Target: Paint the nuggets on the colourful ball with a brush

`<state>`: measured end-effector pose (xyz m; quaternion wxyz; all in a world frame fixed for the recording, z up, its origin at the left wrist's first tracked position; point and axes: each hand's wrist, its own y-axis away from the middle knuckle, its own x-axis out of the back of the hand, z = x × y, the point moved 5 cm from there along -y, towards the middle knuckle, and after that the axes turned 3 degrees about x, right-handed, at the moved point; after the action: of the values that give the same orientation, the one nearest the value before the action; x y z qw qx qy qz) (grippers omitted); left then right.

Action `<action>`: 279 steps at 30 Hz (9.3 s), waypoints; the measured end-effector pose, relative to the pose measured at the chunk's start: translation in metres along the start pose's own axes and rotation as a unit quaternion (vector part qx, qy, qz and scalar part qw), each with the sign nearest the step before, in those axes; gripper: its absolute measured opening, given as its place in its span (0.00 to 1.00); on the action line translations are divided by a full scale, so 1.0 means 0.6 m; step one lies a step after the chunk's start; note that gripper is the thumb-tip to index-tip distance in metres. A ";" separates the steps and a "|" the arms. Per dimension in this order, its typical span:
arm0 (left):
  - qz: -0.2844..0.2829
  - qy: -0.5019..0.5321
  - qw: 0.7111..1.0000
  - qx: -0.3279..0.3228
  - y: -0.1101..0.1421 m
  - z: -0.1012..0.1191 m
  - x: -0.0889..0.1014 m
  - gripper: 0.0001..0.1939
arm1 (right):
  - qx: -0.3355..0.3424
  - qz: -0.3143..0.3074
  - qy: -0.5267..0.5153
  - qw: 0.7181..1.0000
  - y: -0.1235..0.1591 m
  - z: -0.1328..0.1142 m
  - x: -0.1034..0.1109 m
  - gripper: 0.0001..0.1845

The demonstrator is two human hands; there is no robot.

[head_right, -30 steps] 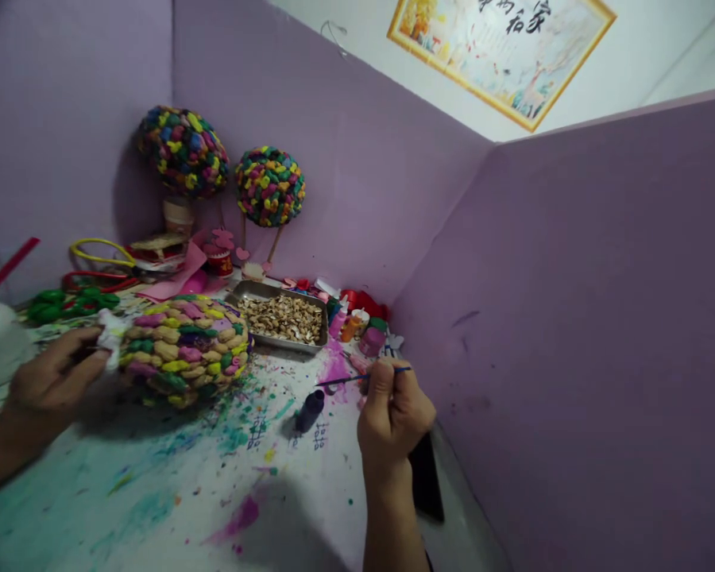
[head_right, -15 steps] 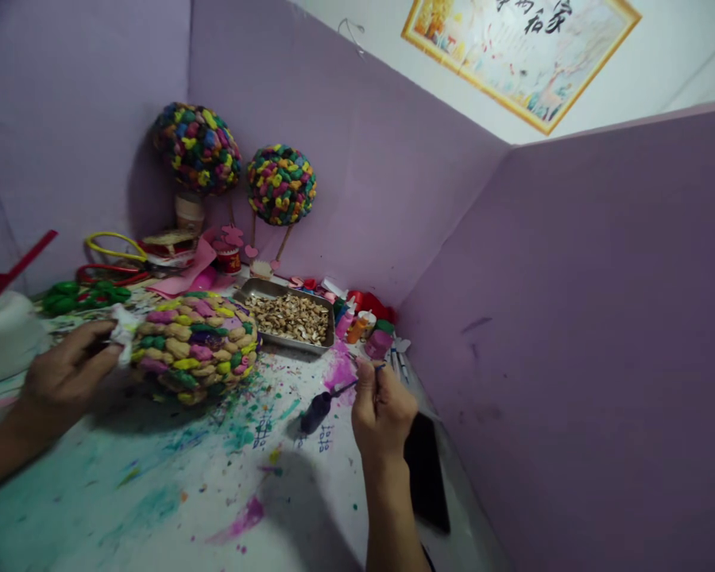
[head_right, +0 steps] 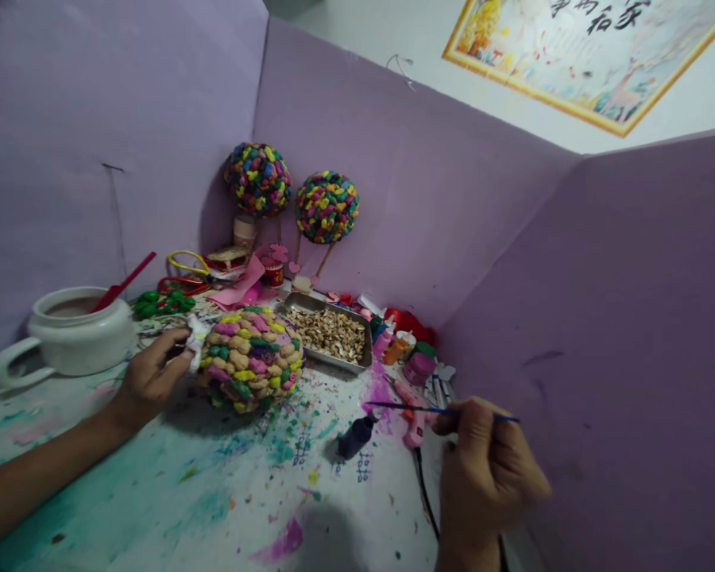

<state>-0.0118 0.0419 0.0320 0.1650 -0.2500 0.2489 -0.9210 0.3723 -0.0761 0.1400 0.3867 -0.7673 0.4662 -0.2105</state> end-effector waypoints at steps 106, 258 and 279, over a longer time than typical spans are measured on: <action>0.022 -0.029 0.997 -0.071 0.001 -0.003 -0.001 0.13 | -0.116 -0.043 -0.315 0.941 0.162 -0.022 -0.143 0.16; 0.018 -0.002 0.997 -0.080 0.003 -0.023 -0.017 0.15 | 0.194 -0.138 -0.229 0.944 0.137 -0.087 -0.141 0.11; 0.023 0.010 0.999 -0.034 0.004 -0.006 -0.011 0.15 | 0.139 -0.091 -0.210 0.963 0.118 -0.057 -0.140 0.11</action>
<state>-0.0079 0.0443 0.0256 0.1754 -0.2406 0.2878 -0.9102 0.2698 -0.0345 0.1082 0.5578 -0.7724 0.2687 -0.1417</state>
